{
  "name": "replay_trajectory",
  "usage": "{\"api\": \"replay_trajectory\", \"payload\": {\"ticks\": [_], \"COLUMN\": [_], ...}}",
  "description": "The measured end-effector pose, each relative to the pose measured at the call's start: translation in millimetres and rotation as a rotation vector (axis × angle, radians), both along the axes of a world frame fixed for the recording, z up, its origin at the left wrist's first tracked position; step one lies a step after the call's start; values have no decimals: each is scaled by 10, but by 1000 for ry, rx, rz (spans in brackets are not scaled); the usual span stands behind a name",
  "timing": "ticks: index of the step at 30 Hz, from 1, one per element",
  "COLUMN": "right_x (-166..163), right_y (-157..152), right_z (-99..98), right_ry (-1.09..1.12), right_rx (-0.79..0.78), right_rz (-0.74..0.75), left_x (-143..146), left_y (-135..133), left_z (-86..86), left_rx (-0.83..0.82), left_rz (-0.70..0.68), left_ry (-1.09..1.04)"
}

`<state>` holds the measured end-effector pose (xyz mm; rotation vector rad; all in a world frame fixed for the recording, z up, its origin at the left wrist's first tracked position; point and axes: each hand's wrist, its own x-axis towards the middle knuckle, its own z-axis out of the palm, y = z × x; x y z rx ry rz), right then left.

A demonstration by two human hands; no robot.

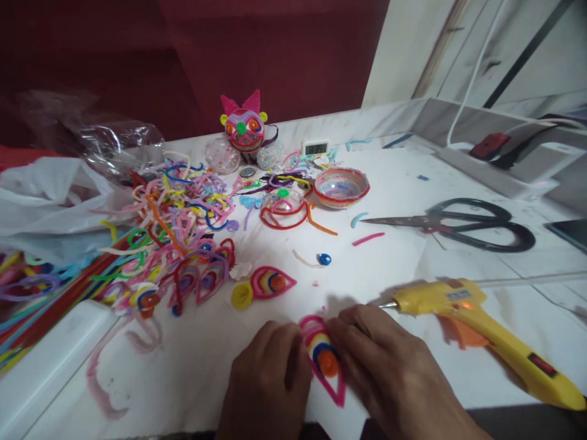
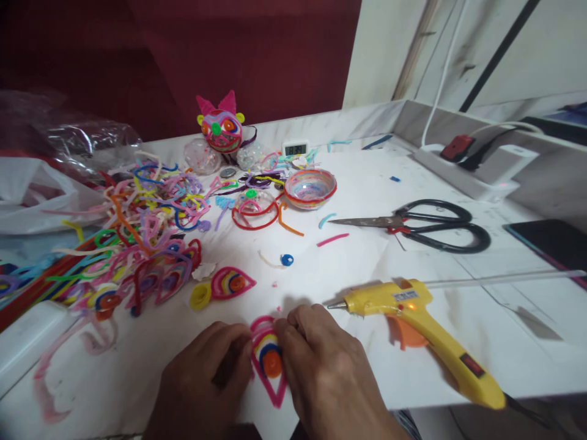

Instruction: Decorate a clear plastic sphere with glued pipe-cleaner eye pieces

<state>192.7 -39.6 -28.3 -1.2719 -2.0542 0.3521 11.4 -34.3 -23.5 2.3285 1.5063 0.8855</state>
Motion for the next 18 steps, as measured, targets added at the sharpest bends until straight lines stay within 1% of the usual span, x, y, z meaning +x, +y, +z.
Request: {"api": "replay_trajectory", "payload": {"ticks": [6, 10, 13, 15, 17, 18], "right_x": [3, 55, 175, 306, 486, 594], "right_y": [-10, -42, -121, -213, -328, -388], "right_z": [-1, 108, 187, 164, 67, 1], "right_ry": [25, 27, -36, -83, -115, -140], "right_rx": [18, 61, 154, 233, 303, 312], "right_rz": [12, 18, 2, -59, -176, -238], "left_x": [65, 78, 85, 94, 102, 103], "left_y": [14, 22, 21, 16, 12, 13], "left_z": [3, -39, -49, -25, 25, 58], "left_rx": [-57, -41, -37, -51, -108, -150], "left_rz": [94, 136, 150, 156, 169, 180], "left_ry": [42, 66, 90, 110, 119, 112]}}
